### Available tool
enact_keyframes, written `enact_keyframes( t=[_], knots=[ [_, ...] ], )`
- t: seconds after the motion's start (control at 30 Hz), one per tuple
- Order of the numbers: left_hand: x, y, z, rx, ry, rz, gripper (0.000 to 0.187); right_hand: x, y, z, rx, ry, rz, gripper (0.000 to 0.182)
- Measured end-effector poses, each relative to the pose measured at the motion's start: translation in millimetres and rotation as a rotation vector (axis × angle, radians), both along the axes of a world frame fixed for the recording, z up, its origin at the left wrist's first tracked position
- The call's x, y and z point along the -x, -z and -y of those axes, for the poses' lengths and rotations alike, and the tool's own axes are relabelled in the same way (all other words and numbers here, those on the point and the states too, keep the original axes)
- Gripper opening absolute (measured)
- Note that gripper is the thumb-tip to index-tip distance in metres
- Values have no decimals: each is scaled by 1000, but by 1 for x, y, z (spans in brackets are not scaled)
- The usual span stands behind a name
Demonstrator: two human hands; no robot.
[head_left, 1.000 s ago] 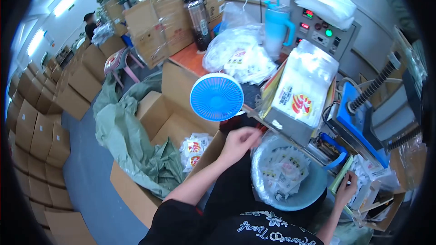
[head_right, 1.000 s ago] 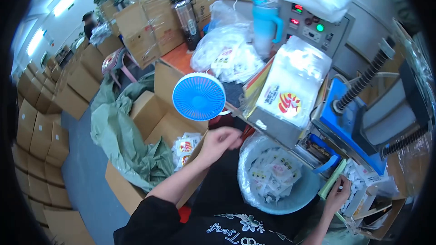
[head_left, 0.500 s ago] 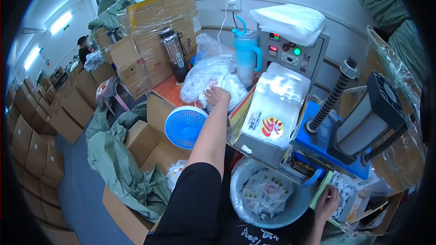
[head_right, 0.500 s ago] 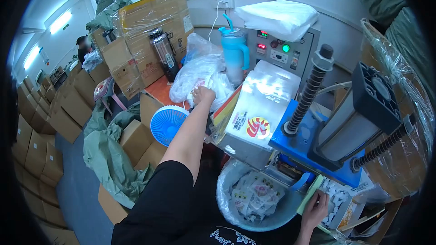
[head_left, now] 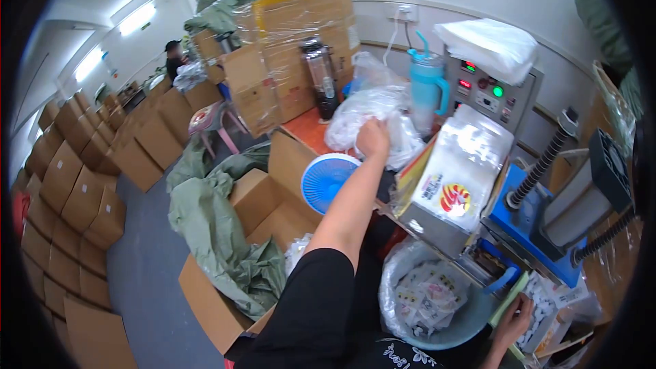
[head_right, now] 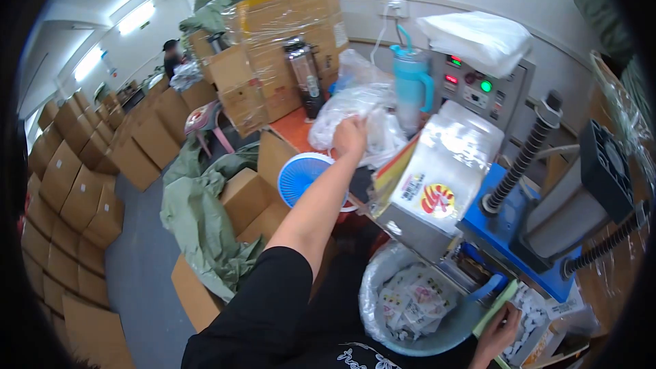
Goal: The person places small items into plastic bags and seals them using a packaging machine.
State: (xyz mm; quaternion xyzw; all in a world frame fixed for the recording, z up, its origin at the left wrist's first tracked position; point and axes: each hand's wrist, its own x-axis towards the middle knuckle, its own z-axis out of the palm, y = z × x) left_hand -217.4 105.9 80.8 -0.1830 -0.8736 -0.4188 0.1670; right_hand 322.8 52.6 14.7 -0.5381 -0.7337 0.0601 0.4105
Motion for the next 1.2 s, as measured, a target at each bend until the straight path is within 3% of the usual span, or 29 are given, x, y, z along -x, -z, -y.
enact_keyframes(
  t=[0.1,0.17,0.23,0.27,0.3,0.33,0.4,0.43,0.47,0.53,0.57,0.6,0.67,0.73,0.8,0.87,0.9,0.93,1.0,1.07,1.13,1.2],
  knots=[
    [-14,-21,11,-10,72,-1,28,-3,1,1,42,-7,2,13],
    [-31,-40,16,-253,112,24,28,-5,3,0,40,-3,19,14],
    [-51,-32,21,-531,201,-143,28,-4,2,2,12,-30,8,14],
    [-67,-28,33,-548,309,-139,26,-4,1,3,-15,-45,2,15],
    [-94,-35,54,-645,424,-116,25,-2,-2,5,15,-27,9,15],
    [-114,-32,77,-581,513,50,24,0,-3,4,11,-29,8,15],
    [-159,-13,111,-713,598,79,19,0,0,4,4,-32,-30,14],
    [-180,-1,136,-526,627,140,18,3,-6,7,36,10,-12,13],
    [-205,16,151,-599,708,245,17,-3,-3,4,48,-12,-8,11],
    [-248,65,181,-488,771,429,17,-4,-4,5,85,19,13,12],
    [-264,98,200,-259,800,565,18,-9,-1,2,-22,-1,68,15],
    [-281,144,206,-333,904,657,20,-15,1,-1,-122,-26,128,20],
    [-305,168,215,-116,961,773,26,-7,-11,5,-96,54,103,30],
    [-308,173,205,-13,1059,793,31,-15,0,-1,-33,88,185,42],
    [-313,176,192,74,1144,796,37,-17,2,-3,-1,95,191,42],
    [-321,183,175,149,1127,694,46,-19,-4,3,19,99,223,44],
    [-323,202,169,136,1109,483,50,-18,-6,4,45,82,252,46],
    [-323,197,161,130,1095,473,50,-21,-5,3,36,67,245,46],
    [-311,182,146,-10,1325,561,47,-37,7,-3,63,20,229,53],
    [-284,133,121,94,1398,898,38,-51,15,-18,39,27,312,54],
    [-271,82,106,-163,1210,663,30,-50,2,-23,137,-1,375,49],
    [-254,52,86,-124,1003,265,38,-37,1,-25,117,-30,366,44]
  ],
)
